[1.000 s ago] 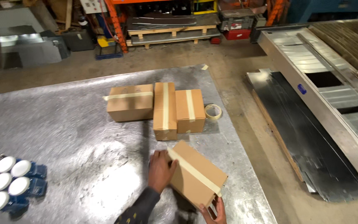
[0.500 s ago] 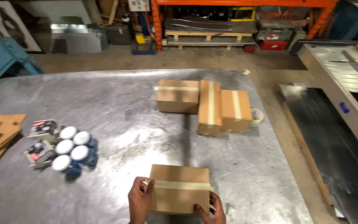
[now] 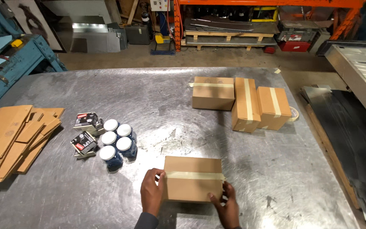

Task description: The person folds cardboard boxes into shape, places small jars and small boxes inside, and seals them with strips of masking tape.

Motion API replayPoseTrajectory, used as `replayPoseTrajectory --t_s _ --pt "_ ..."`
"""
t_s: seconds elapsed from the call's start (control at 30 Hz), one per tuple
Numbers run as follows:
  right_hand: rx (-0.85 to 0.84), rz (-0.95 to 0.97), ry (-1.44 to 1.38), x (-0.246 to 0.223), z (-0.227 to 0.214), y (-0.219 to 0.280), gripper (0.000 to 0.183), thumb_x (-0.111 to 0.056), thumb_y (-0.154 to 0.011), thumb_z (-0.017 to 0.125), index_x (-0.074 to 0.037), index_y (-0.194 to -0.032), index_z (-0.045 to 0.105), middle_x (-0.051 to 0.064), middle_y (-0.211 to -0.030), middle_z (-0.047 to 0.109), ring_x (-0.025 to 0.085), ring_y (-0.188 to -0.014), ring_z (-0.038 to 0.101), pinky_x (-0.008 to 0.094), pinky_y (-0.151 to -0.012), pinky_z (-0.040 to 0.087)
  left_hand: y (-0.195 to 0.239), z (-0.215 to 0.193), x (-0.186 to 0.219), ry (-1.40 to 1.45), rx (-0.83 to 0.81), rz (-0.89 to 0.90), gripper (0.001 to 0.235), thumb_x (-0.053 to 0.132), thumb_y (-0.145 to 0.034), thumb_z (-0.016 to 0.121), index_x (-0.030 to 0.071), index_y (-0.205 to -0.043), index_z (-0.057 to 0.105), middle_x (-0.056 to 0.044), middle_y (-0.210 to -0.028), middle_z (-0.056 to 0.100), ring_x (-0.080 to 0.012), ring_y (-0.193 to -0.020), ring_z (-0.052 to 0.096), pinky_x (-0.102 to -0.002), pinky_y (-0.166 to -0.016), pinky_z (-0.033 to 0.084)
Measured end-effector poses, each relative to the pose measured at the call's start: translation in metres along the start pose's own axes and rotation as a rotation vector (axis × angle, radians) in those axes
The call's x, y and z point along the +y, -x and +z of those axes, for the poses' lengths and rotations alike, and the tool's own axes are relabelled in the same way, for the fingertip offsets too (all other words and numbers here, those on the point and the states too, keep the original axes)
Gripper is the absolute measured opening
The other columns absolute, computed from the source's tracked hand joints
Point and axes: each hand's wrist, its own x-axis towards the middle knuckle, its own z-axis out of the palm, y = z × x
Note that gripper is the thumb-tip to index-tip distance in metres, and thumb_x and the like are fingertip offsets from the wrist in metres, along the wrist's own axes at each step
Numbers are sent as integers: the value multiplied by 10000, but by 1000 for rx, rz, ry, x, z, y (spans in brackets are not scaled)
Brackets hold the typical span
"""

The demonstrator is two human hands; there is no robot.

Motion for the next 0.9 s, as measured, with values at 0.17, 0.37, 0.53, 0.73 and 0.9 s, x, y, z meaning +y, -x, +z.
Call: replayPoseTrajectory --t_s 0.17,0.37,0.53,0.73,0.9 --pt "249 -310 281 -14 4 16 991 -471 -825 961 -64 -1627 546 266 -1744 531 448 -1670 468 599 -1356 398 -3 -21 25 86 -91 159 59 171 -1099 771 141 -1114 821 -36 -1064 828 -211 -947 767 -370 -838 611" --pt "100 -691 397 -89 11 21 634 -484 -1126 597 -97 -1624 665 147 -1627 717 355 -1495 625 528 -1256 453 -13 -50 81 171 -257 365 135 218 -1153 714 121 -1107 795 -50 -1030 787 -221 -936 756 -361 -853 581" --pt "-300 -677 303 -141 13 -2 524 -424 -1151 644 -175 -1608 706 98 -1630 756 325 -1508 694 496 -1237 535 -10 -61 131 184 -339 408 144 240 -1167 707 125 -1129 786 -55 -1069 801 -213 -916 769 -358 -781 585" --pt "-485 -321 180 -162 -14 -42 397 -455 -1068 752 -143 -1287 863 80 -1328 893 262 -1263 823 455 -1100 677 -17 -60 185 199 -335 531 159 220 -1189 692 79 -1158 759 -86 -1017 781 -223 -860 735 -366 -725 572" --pt "-402 -462 121 -152 -61 -58 150 -285 -1060 859 -135 -1065 863 -8 -1104 880 150 -1098 797 321 -1023 560 -16 -63 220 246 -346 525 301 341 -1229 586 101 -1150 750 -86 -1056 791 -246 -815 703 -405 -711 537"
